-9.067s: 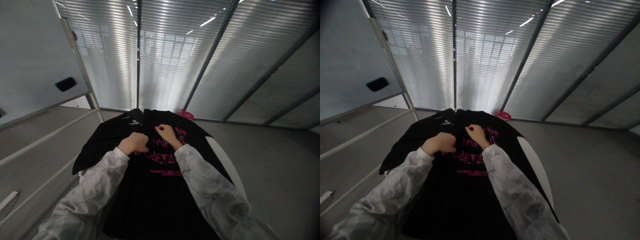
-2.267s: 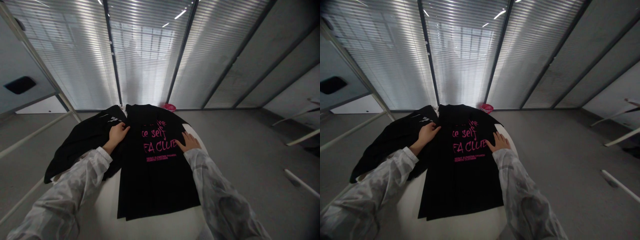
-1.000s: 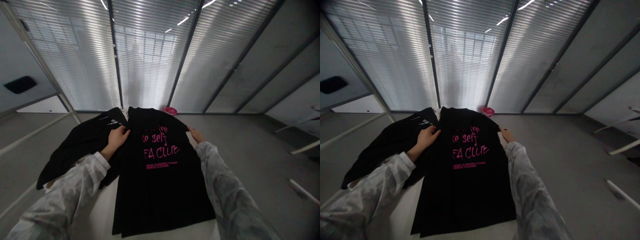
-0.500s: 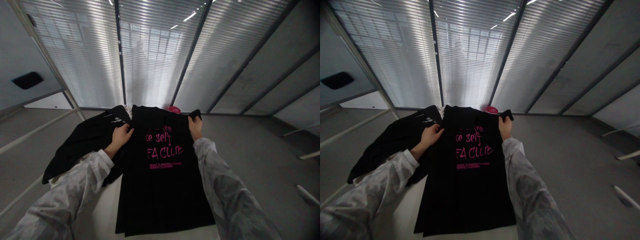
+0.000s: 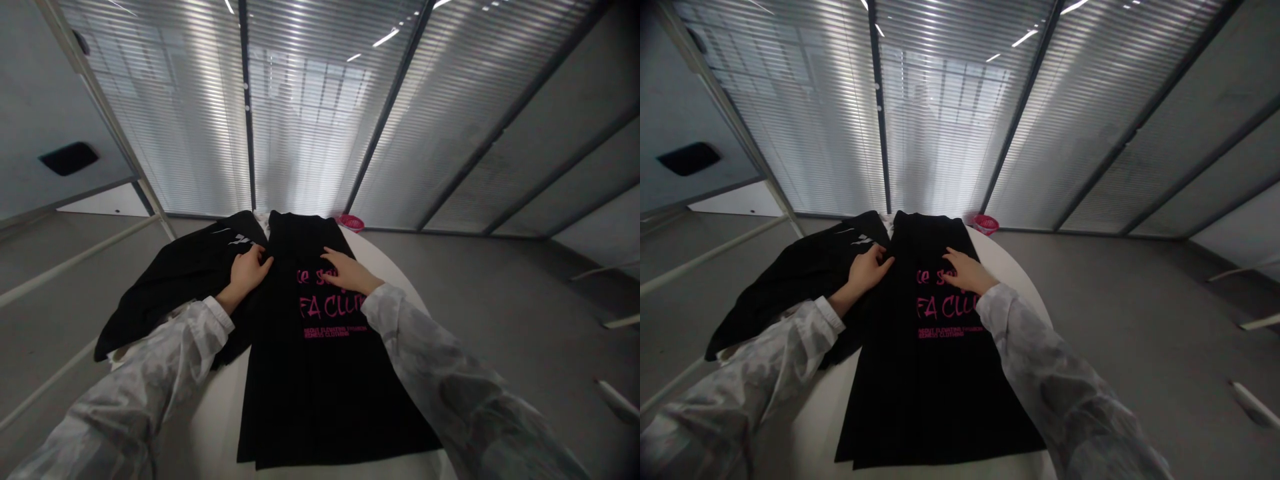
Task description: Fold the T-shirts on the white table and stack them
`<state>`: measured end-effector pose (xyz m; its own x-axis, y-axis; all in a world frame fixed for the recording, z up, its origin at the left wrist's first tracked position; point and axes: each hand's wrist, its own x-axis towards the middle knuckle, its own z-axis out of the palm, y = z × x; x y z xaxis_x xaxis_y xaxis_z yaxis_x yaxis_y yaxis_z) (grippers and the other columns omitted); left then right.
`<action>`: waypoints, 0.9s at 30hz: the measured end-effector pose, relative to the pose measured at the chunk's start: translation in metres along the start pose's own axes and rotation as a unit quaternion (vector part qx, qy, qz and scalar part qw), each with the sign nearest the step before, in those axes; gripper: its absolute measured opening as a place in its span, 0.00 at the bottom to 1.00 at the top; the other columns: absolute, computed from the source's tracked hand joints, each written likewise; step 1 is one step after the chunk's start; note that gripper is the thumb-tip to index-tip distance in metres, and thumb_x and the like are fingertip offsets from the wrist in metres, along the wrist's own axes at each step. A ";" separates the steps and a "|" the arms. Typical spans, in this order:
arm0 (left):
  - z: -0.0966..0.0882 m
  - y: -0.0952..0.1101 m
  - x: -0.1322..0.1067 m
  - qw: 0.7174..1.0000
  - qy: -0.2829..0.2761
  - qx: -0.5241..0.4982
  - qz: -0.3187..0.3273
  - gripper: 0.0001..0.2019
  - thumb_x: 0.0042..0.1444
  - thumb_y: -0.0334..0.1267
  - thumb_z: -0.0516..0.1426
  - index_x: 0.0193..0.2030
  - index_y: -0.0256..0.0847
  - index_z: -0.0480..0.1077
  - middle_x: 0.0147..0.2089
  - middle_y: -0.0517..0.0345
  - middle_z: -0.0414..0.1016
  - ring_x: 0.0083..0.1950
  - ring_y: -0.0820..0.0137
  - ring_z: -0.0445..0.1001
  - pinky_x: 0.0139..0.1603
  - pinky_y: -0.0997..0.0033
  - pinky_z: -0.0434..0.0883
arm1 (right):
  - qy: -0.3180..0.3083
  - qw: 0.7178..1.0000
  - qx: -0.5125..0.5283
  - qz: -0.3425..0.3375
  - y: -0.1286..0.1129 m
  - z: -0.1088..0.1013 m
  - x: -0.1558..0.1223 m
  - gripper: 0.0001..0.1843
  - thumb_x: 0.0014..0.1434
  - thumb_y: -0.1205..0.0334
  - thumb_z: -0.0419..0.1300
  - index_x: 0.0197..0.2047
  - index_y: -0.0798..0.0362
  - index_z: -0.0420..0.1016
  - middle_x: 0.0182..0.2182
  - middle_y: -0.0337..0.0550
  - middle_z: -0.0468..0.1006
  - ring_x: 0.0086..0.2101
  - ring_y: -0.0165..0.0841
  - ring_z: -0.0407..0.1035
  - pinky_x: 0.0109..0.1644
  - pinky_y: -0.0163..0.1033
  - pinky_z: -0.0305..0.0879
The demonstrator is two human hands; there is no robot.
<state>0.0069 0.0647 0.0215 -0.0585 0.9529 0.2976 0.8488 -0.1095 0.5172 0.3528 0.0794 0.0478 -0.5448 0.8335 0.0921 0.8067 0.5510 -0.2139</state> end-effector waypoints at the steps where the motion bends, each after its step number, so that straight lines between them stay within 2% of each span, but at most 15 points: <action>1: -0.001 0.001 -0.001 1.000 0.010 -0.008 0.002 0.16 0.69 0.51 0.64 0.56 0.44 0.76 0.48 0.52 0.85 0.50 0.56 0.83 0.54 0.58 0.73 | 0.000 1.000 -0.014 0.016 0.002 -0.004 -0.007 0.35 0.69 0.53 0.69 0.73 0.54 0.70 0.78 0.60 0.63 0.74 0.51 0.64 0.79 0.55 0.60; 5: -0.014 0.012 -0.004 0.997 0.064 -0.008 0.041 0.15 0.69 0.51 0.63 0.53 0.43 0.75 0.55 0.48 0.83 0.56 0.54 0.82 0.61 0.54 0.72 | -0.030 0.996 -0.066 0.048 0.008 -0.021 -0.035 0.33 0.70 0.47 0.67 0.72 0.53 0.71 0.69 0.58 0.75 0.66 0.50 0.72 0.70 0.51 0.69; 7: -0.022 0.021 0.001 0.996 0.053 0.003 0.071 0.16 0.69 0.53 0.63 0.53 0.44 0.75 0.53 0.48 0.84 0.56 0.53 0.82 0.64 0.52 0.71 | -0.048 0.992 -0.092 0.077 0.009 -0.026 -0.044 0.29 0.70 0.47 0.66 0.68 0.53 0.73 0.64 0.56 0.79 0.61 0.49 0.75 0.63 0.48 0.72; 9: -0.029 0.030 0.014 0.996 0.004 0.006 0.084 0.19 0.68 0.56 0.64 0.54 0.44 0.76 0.49 0.50 0.85 0.53 0.53 0.83 0.63 0.52 0.72 | -0.066 0.983 -0.114 0.125 0.008 -0.028 -0.048 0.23 0.70 0.49 0.64 0.63 0.52 0.76 0.58 0.54 0.82 0.56 0.47 0.78 0.56 0.45 0.72; 12: -0.028 0.045 0.044 0.994 -0.091 -0.012 0.051 0.23 0.66 0.62 0.64 0.50 0.43 0.78 0.46 0.49 0.87 0.50 0.53 0.85 0.53 0.58 0.76 | -0.093 0.970 -0.139 0.179 0.005 -0.031 -0.045 0.16 0.70 0.52 0.61 0.55 0.50 0.78 0.51 0.52 0.85 0.49 0.47 0.80 0.48 0.45 0.70; 14: -0.018 0.056 0.064 0.984 -0.171 -0.054 0.004 0.23 0.67 0.63 0.63 0.44 0.41 0.78 0.42 0.47 0.87 0.45 0.54 0.86 0.46 0.62 0.76 | -0.110 0.963 -0.150 0.198 0.002 -0.035 -0.042 0.16 0.69 0.51 0.61 0.54 0.51 0.78 0.51 0.52 0.85 0.49 0.49 0.80 0.47 0.45 0.69; 16: -0.002 0.067 0.079 0.956 -0.258 -0.126 -0.067 0.23 0.68 0.61 0.64 0.41 0.39 0.77 0.38 0.45 0.86 0.39 0.57 0.86 0.40 0.64 0.77 | -0.135 0.956 -0.148 0.215 0.001 -0.043 -0.040 0.19 0.69 0.47 0.62 0.54 0.51 0.79 0.52 0.55 0.85 0.50 0.51 0.80 0.47 0.46 0.69; 18: 0.014 0.075 0.087 0.926 -0.302 -0.185 -0.130 0.23 0.65 0.60 0.67 0.43 0.38 0.76 0.36 0.45 0.86 0.34 0.59 0.85 0.36 0.65 0.78 | -0.166 0.950 -0.133 0.229 0.002 -0.051 -0.042 0.24 0.70 0.40 0.61 0.54 0.52 0.80 0.54 0.57 0.85 0.52 0.52 0.80 0.48 0.47 0.70; 20: 0.029 0.078 0.088 0.920 -0.300 -0.203 -0.153 0.25 0.60 0.59 0.71 0.45 0.38 0.75 0.36 0.45 0.85 0.33 0.60 0.85 0.36 0.65 0.78 | -0.187 0.944 -0.125 0.242 0.005 -0.057 -0.048 0.26 0.71 0.38 0.59 0.54 0.52 0.80 0.55 0.58 0.85 0.53 0.53 0.80 0.49 0.48 0.70; 22: 0.041 0.078 0.086 0.929 -0.281 -0.195 -0.143 0.24 0.58 0.57 0.73 0.46 0.38 0.74 0.38 0.46 0.85 0.36 0.60 0.86 0.38 0.64 0.79 | -0.190 0.939 -0.133 0.254 0.007 -0.058 -0.058 0.23 0.71 0.42 0.61 0.56 0.53 0.79 0.57 0.60 0.84 0.54 0.54 0.80 0.49 0.48 0.70; 24: 0.049 0.076 0.080 0.940 -0.260 -0.180 -0.131 0.22 0.58 0.54 0.73 0.47 0.40 0.75 0.42 0.46 0.85 0.43 0.57 0.86 0.44 0.62 0.80 | -0.184 0.937 -0.138 0.264 0.007 -0.055 -0.070 0.23 0.68 0.47 0.64 0.59 0.53 0.76 0.57 0.61 0.83 0.54 0.54 0.80 0.49 0.47 0.70; 25: 0.052 0.074 0.076 0.951 -0.242 -0.159 -0.110 0.23 0.58 0.54 0.73 0.48 0.40 0.75 0.45 0.46 0.85 0.47 0.55 0.86 0.48 0.61 0.80 | -0.181 0.937 -0.133 0.268 0.006 -0.052 -0.077 0.25 0.67 0.48 0.65 0.61 0.54 0.74 0.57 0.62 0.84 0.53 0.54 0.81 0.49 0.47 0.70; 27: 0.057 0.069 0.065 0.976 -0.195 -0.092 -0.020 0.26 0.57 0.58 0.72 0.52 0.41 0.76 0.53 0.44 0.83 0.55 0.50 0.83 0.56 0.56 0.78 | -0.169 0.939 -0.112 0.277 0.003 -0.045 -0.092 0.29 0.66 0.48 0.66 0.64 0.55 0.70 0.54 0.62 0.84 0.51 0.53 0.81 0.48 0.46 0.69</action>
<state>0.0914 0.1354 0.0307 0.1448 0.9888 -0.0355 0.7386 -0.0841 0.6689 0.4152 0.0062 0.0827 -0.0391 0.9546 -0.2952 0.9951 0.0640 0.0750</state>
